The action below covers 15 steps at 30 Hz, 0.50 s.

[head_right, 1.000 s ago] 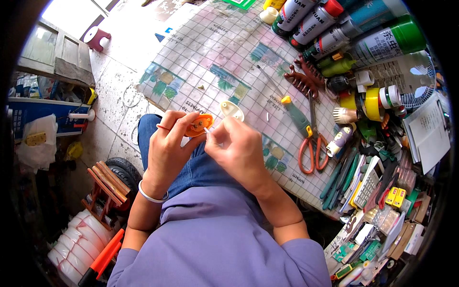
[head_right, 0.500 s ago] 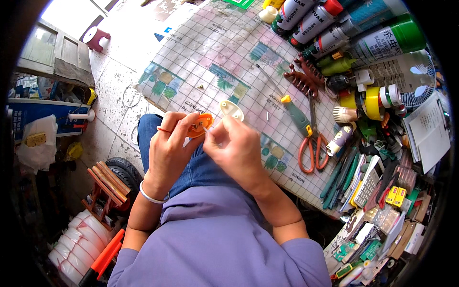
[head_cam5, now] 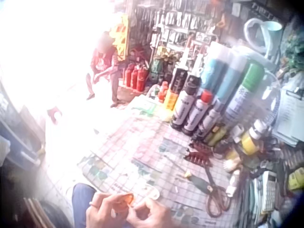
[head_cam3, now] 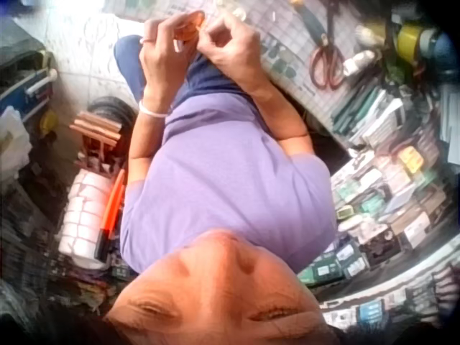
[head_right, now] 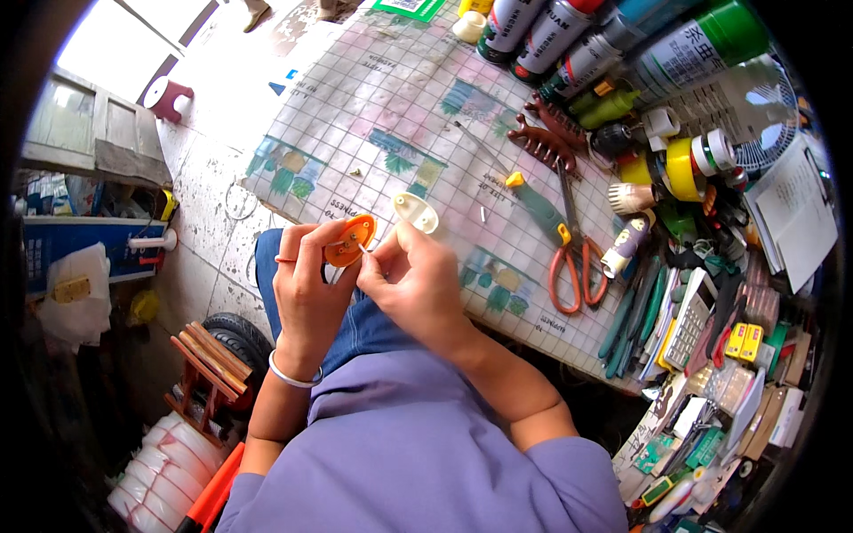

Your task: The person sits on the floor and uses a screwdriver to tighten screws on a small orange electrical component. They manipulate wires and reassemble the device's casing before picking up a white power cord.

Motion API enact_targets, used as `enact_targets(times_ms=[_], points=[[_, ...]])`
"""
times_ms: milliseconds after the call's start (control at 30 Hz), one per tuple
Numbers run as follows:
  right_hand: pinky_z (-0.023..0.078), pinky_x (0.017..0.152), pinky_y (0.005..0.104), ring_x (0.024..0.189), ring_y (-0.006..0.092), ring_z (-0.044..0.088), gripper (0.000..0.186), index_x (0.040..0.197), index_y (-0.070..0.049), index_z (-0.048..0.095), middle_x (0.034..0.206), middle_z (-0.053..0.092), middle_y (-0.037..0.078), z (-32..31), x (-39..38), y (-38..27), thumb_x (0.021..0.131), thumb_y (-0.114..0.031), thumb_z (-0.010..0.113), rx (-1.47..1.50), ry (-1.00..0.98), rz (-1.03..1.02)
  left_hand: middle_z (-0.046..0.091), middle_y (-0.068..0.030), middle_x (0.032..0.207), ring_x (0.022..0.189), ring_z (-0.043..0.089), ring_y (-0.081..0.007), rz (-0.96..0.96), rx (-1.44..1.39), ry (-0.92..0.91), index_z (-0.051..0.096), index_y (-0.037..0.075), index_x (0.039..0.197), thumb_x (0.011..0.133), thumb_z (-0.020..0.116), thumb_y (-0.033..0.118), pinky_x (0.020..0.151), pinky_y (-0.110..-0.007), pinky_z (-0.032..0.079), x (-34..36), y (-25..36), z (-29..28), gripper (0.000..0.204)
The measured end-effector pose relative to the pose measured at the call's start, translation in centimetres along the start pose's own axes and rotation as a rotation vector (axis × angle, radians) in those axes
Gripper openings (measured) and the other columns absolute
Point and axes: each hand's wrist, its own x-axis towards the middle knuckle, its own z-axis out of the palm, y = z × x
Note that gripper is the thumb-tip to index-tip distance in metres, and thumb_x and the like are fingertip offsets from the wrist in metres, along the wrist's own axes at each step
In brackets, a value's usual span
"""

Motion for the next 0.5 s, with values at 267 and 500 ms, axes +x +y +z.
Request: enact_targets(times_ms=[267,500], points=[[0.05,0.056,0.0261,0.06,0.0085,0.061,0.019,0.077,0.0,0.052,0.068,0.064,0.006,-0.5,0.1,-0.6,0.08,-0.002,0.07,0.017,-0.047,0.047,0.059,-0.0094,0.096,0.079,0.065,-0.0267,0.081,0.052,-0.009,0.061,0.009,0.11,0.072,0.078,0.001,0.065,-0.034,0.054,0.4,0.0,-0.1,0.043],[0.048,0.056,0.0246,0.059,0.0071,0.059,0.015,0.078,0.0,0.055,0.068,0.063,0.005,-1.0,0.7,-0.2,0.081,-0.002,0.07,0.029,-0.112,0.03,0.059,-0.0113,0.1,0.081,0.065,-0.0282,0.081,0.019,0.002,0.061,0.009,0.11,0.071,0.077,-0.002,0.067,-0.033,0.055,0.2,0.0,0.3,0.044]])
